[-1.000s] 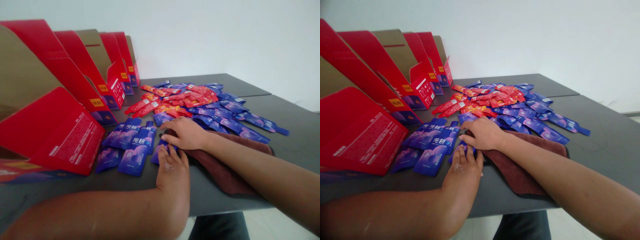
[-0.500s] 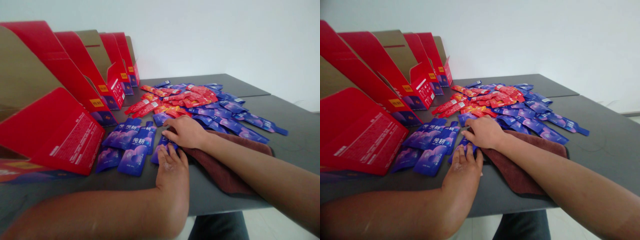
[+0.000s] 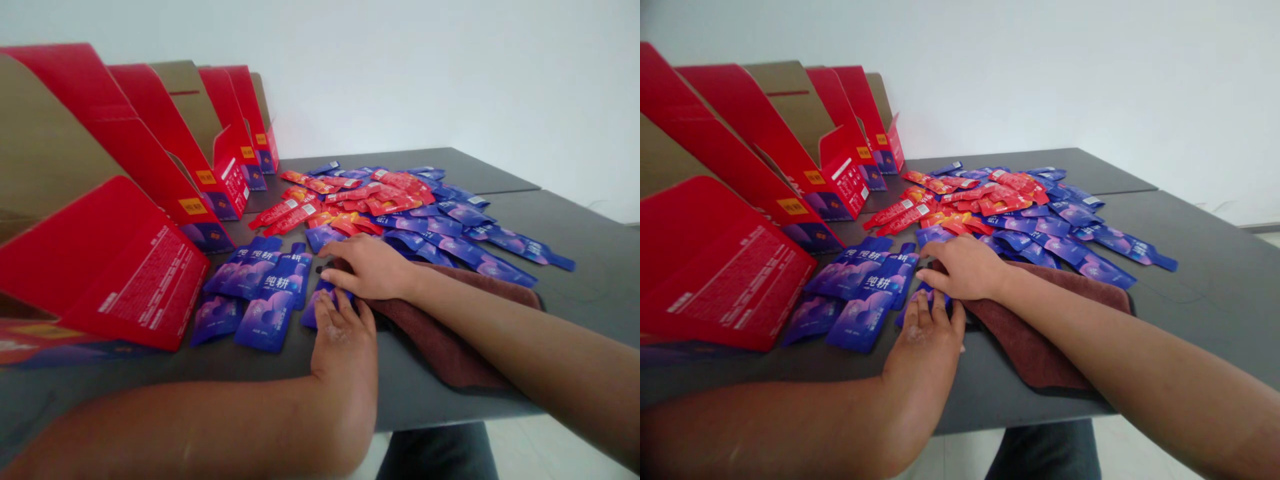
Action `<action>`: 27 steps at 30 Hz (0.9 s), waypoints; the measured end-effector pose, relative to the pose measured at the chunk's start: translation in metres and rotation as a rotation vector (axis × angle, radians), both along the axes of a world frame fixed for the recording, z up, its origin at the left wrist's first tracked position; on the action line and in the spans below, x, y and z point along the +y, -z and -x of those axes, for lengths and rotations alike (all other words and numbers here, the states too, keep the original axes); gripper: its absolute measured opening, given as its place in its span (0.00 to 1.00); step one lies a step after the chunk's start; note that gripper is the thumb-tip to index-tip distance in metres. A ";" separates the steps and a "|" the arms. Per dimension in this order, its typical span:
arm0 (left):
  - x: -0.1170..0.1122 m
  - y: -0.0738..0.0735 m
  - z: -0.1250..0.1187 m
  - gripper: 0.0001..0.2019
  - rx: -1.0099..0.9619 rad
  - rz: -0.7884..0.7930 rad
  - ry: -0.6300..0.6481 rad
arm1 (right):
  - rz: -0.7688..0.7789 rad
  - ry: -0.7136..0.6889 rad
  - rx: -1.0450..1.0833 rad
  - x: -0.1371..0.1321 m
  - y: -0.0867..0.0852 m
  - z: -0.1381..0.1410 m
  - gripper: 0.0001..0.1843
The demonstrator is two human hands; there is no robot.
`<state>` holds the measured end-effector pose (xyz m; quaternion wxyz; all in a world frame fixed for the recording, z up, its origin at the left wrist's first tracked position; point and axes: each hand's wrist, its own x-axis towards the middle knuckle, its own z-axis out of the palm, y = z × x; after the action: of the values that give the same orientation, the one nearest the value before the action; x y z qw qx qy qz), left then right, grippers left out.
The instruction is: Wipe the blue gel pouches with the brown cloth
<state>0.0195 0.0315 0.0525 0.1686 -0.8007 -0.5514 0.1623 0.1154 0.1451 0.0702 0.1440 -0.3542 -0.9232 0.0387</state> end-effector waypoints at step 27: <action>-0.001 0.002 0.001 0.24 -0.018 0.001 0.016 | -0.025 0.149 -0.073 0.002 0.001 0.001 0.22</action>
<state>0.0181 0.0303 0.0502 0.1647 -0.8067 -0.5462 0.1542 0.1148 0.1476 0.0693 0.1172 -0.4213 -0.8993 0.0032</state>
